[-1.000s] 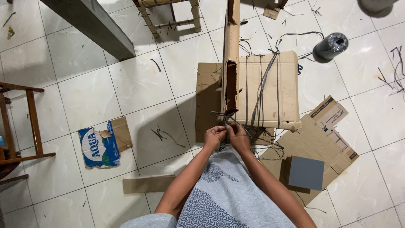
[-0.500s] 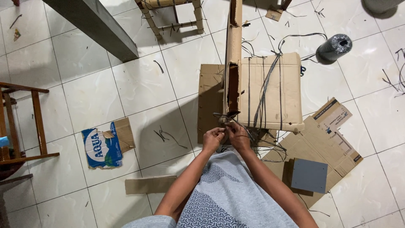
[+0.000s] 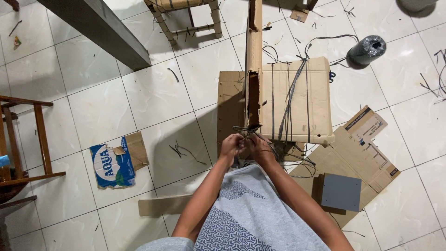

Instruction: Assembling a cardboard chair by threading and securing plastic wires through pre-cut holes

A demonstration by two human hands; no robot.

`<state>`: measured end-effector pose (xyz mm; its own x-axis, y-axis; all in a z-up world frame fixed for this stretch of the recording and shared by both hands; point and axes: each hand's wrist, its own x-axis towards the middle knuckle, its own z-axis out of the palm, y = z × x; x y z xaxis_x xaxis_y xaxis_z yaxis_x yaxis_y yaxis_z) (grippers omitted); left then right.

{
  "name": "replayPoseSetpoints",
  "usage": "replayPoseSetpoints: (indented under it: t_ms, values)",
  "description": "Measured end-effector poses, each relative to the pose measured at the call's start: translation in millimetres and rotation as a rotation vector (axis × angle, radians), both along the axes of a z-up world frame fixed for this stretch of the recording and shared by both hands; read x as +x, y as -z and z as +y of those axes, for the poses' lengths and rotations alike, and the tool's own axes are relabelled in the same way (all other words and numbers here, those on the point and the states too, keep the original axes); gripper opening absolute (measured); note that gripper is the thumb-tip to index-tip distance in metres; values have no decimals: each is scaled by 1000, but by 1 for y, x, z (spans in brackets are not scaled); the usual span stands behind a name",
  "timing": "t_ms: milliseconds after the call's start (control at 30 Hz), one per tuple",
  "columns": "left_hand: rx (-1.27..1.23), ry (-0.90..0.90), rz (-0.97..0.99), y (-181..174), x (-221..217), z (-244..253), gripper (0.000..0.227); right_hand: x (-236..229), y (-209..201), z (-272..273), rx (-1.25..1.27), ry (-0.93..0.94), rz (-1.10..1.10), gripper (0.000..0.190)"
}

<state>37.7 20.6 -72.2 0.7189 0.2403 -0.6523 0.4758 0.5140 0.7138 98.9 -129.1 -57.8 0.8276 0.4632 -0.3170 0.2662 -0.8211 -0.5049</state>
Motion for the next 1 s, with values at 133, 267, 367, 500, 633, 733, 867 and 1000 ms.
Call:
replayPoseSetpoints:
  t_ms: [133, 267, 367, 500, 633, 733, 867, 1000]
  values:
    - [-316, -178, 123, -10, 9, -3, 28, -2, -37, 4, 136, 58, 40, 16]
    - [-213, -90, 43, 52, 8, -14, 28, -3, -42, 7, 57, 20, 17, 25]
    - [-218, -131, 123, 39, 17, -15, 15, 0, -51, 9, 161, 46, 59, 26]
    - [-197, -126, 130, 33, 22, -15, 7, 1, -48, 9, 176, 97, 99, 33]
    - [-125, -136, 107, 55, 22, -19, 15, -2, -36, 7, 168, 194, -31, 28]
    - [-105, -129, 102, 52, 21, -22, 14, 1, -31, 0, 12, 19, -179, 26]
    - [-108, -153, 113, 51, 18, -26, 19, -2, -61, 17, 230, 329, -26, 39]
    - [-98, -173, 102, 31, 15, -29, 21, -2, -57, 11, 218, 295, -72, 27]
